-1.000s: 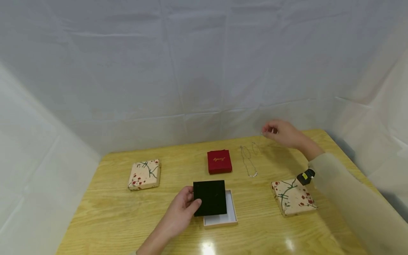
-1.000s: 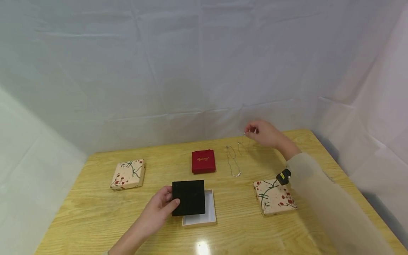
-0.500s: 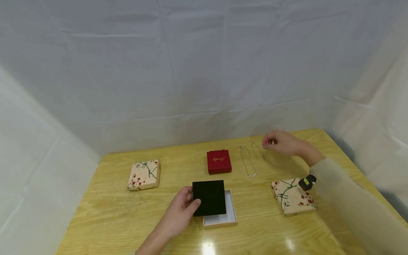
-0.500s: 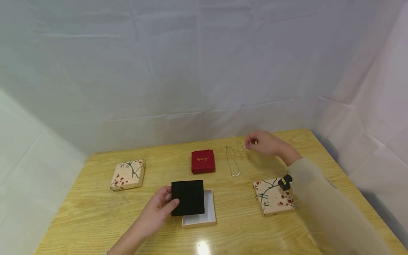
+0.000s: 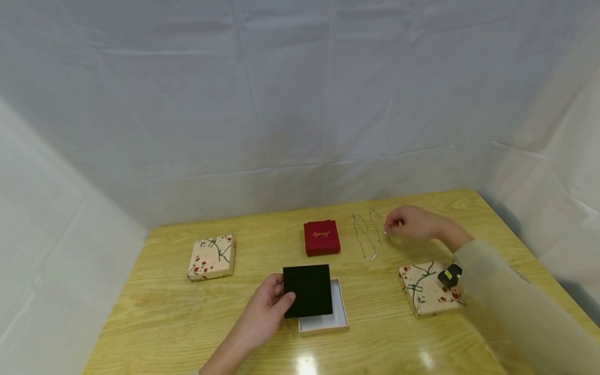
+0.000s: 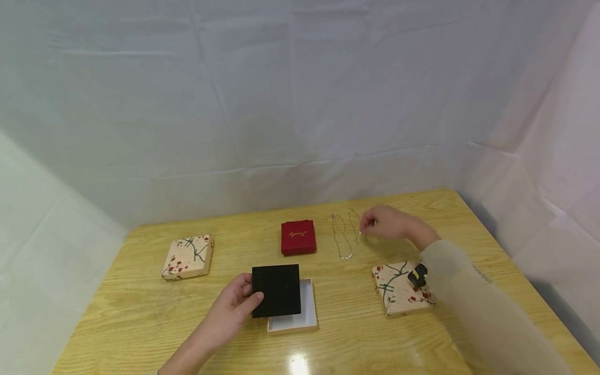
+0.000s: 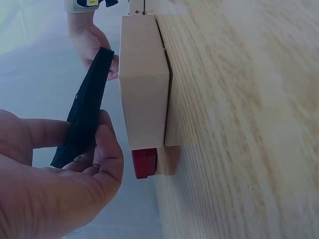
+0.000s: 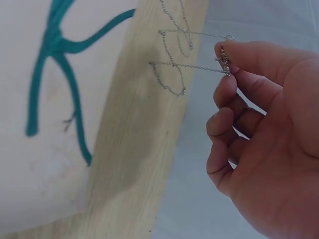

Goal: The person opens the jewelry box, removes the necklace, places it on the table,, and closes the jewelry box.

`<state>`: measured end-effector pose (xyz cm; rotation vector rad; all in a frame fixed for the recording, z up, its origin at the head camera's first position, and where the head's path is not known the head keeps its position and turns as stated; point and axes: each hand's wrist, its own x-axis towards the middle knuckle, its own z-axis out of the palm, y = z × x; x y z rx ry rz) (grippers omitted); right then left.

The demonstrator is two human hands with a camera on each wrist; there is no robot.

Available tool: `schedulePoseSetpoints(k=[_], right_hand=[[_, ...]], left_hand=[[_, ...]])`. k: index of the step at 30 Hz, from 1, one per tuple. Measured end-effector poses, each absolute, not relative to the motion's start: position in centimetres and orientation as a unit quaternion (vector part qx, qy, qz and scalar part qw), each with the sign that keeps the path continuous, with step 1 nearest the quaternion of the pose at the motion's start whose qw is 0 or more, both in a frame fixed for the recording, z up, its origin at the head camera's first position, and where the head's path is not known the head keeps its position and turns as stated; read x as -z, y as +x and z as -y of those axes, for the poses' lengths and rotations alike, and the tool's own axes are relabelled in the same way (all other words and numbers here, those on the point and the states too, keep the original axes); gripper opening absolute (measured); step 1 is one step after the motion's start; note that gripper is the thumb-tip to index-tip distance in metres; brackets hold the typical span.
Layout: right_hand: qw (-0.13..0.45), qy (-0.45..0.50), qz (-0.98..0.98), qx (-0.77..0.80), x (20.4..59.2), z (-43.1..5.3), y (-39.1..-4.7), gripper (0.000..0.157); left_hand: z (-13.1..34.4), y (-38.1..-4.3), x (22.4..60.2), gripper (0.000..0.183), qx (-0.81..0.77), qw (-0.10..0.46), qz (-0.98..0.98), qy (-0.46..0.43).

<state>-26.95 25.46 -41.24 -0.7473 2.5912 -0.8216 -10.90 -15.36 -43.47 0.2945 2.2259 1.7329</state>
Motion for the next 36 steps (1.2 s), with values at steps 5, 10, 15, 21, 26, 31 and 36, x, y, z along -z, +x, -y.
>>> schedulePoseSetpoints(k=[5, 10, 15, 21, 26, 31, 36], right_hand=[[0.180, -0.266, -0.905, 0.279, 41.5, -25.5, -26.7, 0.015], [0.192, -0.275, -0.904, 0.265, 42.1, -25.7, -26.8, 0.015], [0.200, -0.286, -0.900, 0.260, 42.6, -25.7, -26.8, 0.014], [0.203, -0.299, -0.901, 0.240, 43.0, -25.5, -26.6, 0.013], [0.212, -0.297, -0.902, 0.228, 43.4, -25.3, -26.6, 0.013], [0.208, -0.294, -0.907, 0.219, 43.6, -25.1, -26.5, 0.013], [0.211, -0.283, -0.910, 0.217, 43.7, -25.0, -26.3, 0.012]], left_hand=[[15.3, -10.9, 43.5, 0.038, -0.606, 0.151, -0.774, 0.105], [15.3, -11.0, 43.5, 0.038, -0.605, 0.150, -0.775, 0.106], [15.3, -11.1, 43.4, 0.039, -0.606, 0.152, -0.774, 0.105], [15.3, -11.1, 43.4, 0.041, -0.606, 0.155, -0.773, 0.104], [15.3, -11.1, 43.4, 0.042, -0.607, 0.160, -0.772, 0.102], [15.3, -11.1, 43.4, 0.041, -0.606, 0.159, -0.773, 0.103], [15.3, -11.1, 43.4, 0.041, -0.605, 0.158, -0.773, 0.105]])
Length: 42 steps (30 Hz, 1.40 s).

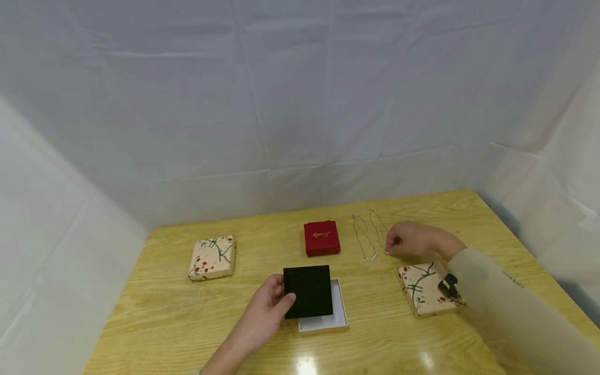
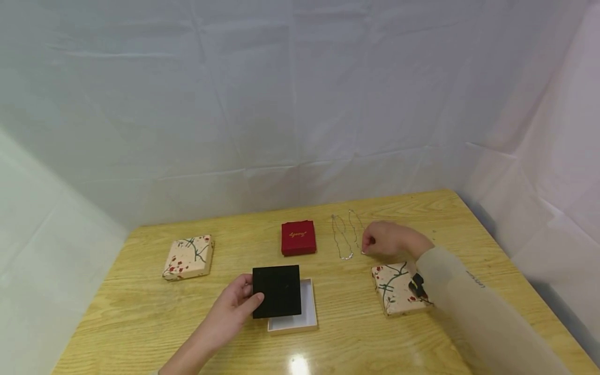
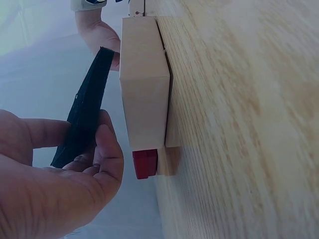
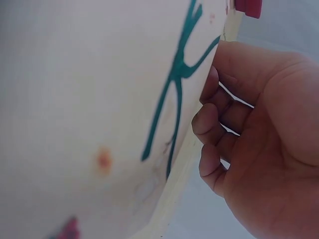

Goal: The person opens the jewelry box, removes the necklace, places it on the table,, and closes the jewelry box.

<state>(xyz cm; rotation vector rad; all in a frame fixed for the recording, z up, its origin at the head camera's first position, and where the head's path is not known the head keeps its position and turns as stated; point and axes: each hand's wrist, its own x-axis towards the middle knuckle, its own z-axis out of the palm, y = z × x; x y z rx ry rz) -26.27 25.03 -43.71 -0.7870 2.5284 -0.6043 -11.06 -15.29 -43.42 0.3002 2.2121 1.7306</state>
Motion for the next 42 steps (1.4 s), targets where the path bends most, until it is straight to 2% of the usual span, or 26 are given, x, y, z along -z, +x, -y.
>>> schedulePoseSetpoints(k=[28, 37, 42], right_hand=[[0.189, -0.276, -0.918, 0.211, 43.3, -25.0, -25.9, 0.010], [0.136, -0.287, -0.925, 0.210, 42.3, -24.5, -25.0, 0.006], [0.115, -0.298, -0.924, 0.208, 41.6, -23.5, -23.9, 0.014]], left_hand=[[15.1, -11.0, 43.2, 0.043, -0.606, 0.160, -0.773, 0.098], [15.0, -11.0, 43.0, 0.044, -0.602, 0.160, -0.776, 0.101], [15.0, -11.1, 43.1, 0.042, -0.602, 0.159, -0.776, 0.100]])
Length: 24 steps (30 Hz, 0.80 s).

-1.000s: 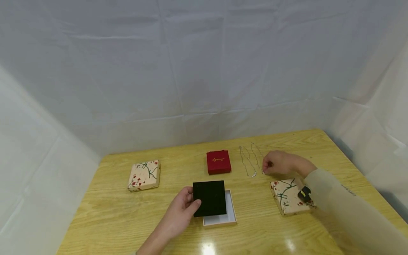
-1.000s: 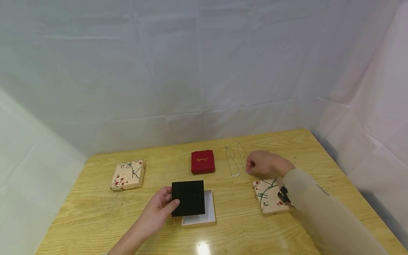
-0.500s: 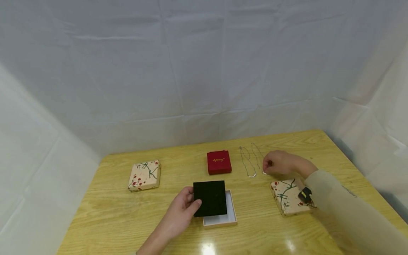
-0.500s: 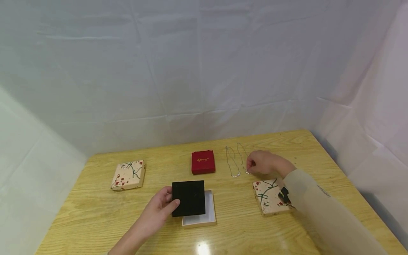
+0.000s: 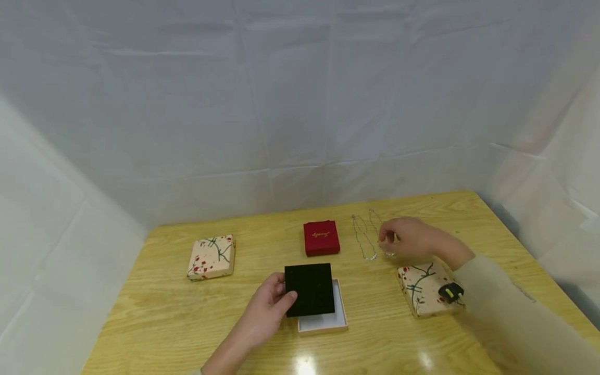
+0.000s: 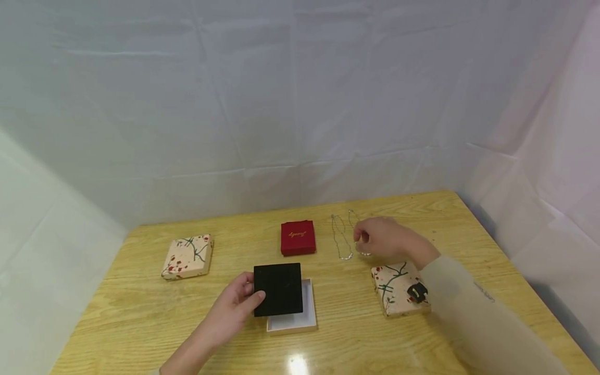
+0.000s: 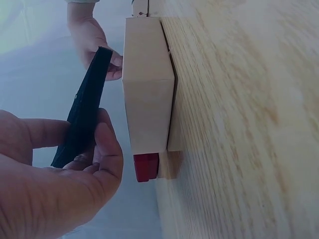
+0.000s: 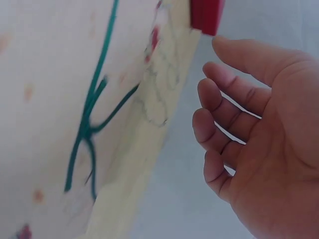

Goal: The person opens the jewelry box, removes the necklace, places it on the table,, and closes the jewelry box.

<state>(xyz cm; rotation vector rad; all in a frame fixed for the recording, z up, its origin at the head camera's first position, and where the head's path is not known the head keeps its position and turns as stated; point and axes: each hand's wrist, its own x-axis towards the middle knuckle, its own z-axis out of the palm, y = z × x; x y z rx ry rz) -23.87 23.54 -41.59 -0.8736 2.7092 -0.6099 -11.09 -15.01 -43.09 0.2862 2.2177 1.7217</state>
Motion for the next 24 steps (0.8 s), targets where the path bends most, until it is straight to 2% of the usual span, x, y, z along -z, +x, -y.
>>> schedulePoseSetpoints(k=[5, 11, 16, 24], right_hand=[[0.098, -0.307, -0.923, 0.210, 41.1, -22.3, -22.7, 0.028], [0.064, -0.342, -0.910, 0.225, 40.6, -20.4, -21.3, 0.040], [0.047, -0.356, -0.900, 0.248, 40.5, -18.8, -19.7, 0.051], [0.031, -0.349, -0.899, 0.262, 40.8, -16.5, -17.1, 0.083]], left_hand=[[15.0, -11.2, 43.1, 0.040, -0.604, 0.157, -0.775, 0.098], [15.0, -11.2, 43.1, 0.048, -0.600, 0.149, -0.781, 0.087], [14.8, -11.4, 43.2, 0.042, -0.611, 0.149, -0.772, 0.089], [14.5, -11.7, 43.3, 0.043, -0.627, 0.154, -0.758, 0.093]])
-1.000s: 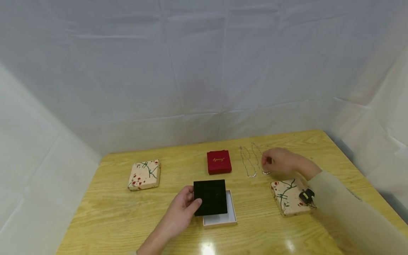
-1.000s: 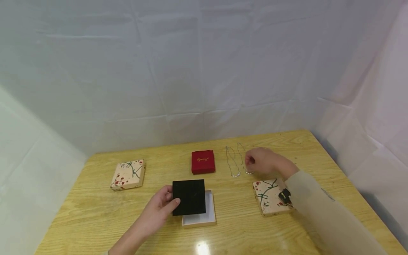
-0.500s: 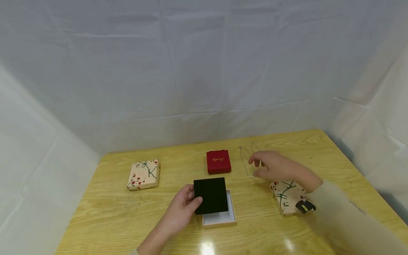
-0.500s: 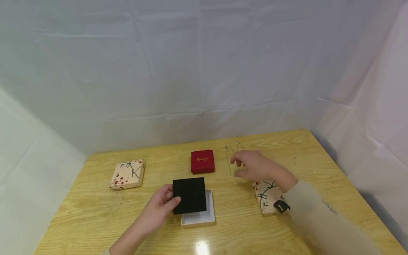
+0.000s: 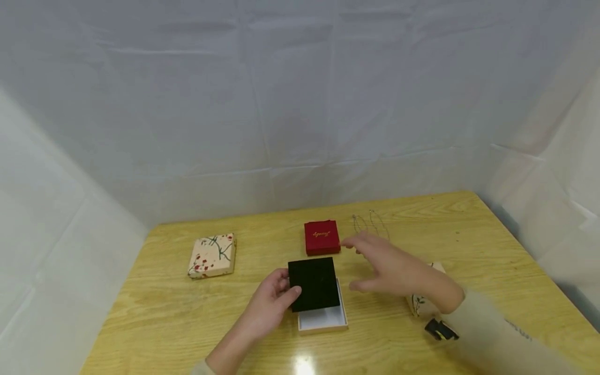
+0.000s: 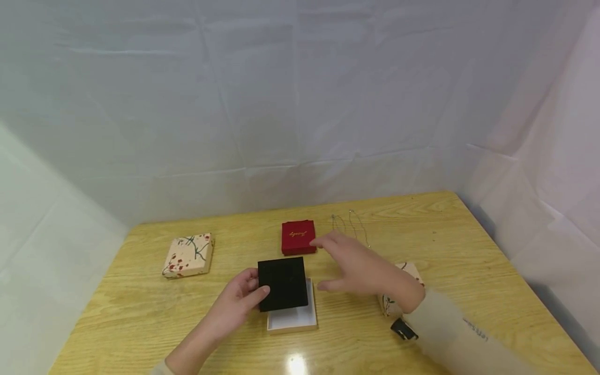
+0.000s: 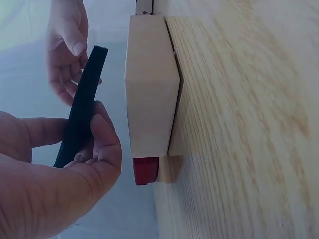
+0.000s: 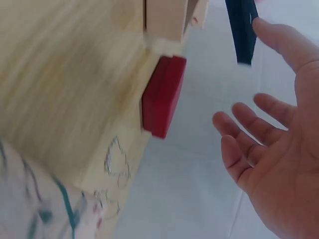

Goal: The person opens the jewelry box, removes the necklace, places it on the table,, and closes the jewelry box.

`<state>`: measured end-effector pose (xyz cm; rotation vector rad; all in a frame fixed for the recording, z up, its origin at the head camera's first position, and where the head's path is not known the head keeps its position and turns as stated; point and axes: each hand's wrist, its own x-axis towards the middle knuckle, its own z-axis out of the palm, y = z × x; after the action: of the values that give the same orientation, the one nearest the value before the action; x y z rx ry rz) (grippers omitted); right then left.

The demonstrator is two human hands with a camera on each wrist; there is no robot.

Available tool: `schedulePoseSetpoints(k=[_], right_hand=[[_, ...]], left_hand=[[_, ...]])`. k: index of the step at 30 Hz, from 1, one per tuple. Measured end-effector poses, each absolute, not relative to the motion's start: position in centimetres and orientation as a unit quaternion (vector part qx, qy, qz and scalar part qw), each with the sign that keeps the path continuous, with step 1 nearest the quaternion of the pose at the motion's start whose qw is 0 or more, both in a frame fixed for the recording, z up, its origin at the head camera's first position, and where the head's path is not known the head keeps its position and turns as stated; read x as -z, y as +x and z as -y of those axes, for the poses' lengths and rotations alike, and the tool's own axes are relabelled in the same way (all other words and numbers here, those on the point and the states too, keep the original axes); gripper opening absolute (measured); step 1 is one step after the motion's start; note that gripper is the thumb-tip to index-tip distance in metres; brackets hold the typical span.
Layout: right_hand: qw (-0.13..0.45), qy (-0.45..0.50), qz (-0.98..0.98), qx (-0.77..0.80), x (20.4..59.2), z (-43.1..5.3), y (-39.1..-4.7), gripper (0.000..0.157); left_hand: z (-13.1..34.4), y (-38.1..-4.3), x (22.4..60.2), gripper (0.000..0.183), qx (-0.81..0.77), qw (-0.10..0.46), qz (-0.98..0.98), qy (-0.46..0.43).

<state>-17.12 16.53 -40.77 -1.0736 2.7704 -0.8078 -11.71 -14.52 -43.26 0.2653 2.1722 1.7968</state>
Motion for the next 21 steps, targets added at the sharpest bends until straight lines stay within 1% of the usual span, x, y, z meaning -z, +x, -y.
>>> schedulePoseSetpoints(k=[5, 11, 15, 21], right_hand=[[0.007, -0.369, -0.897, 0.243, 41.5, -15.2, -15.9, 0.098], [0.004, -0.375, -0.897, 0.234, 42.7, -14.0, -15.0, 0.109], [0.003, -0.382, -0.893, 0.240, 43.1, -13.6, -14.7, 0.110], [-0.006, -0.392, -0.889, 0.237, 43.3, -13.2, -14.3, 0.101]], left_hand=[[14.4, -11.8, 43.2, 0.044, -0.620, 0.153, -0.764, 0.090], [14.2, -11.9, 43.2, 0.043, -0.628, 0.158, -0.757, 0.093], [14.1, -11.9, 43.2, 0.043, -0.635, 0.166, -0.748, 0.098], [13.9, -11.9, 43.5, 0.044, -0.661, 0.186, -0.720, 0.102]])
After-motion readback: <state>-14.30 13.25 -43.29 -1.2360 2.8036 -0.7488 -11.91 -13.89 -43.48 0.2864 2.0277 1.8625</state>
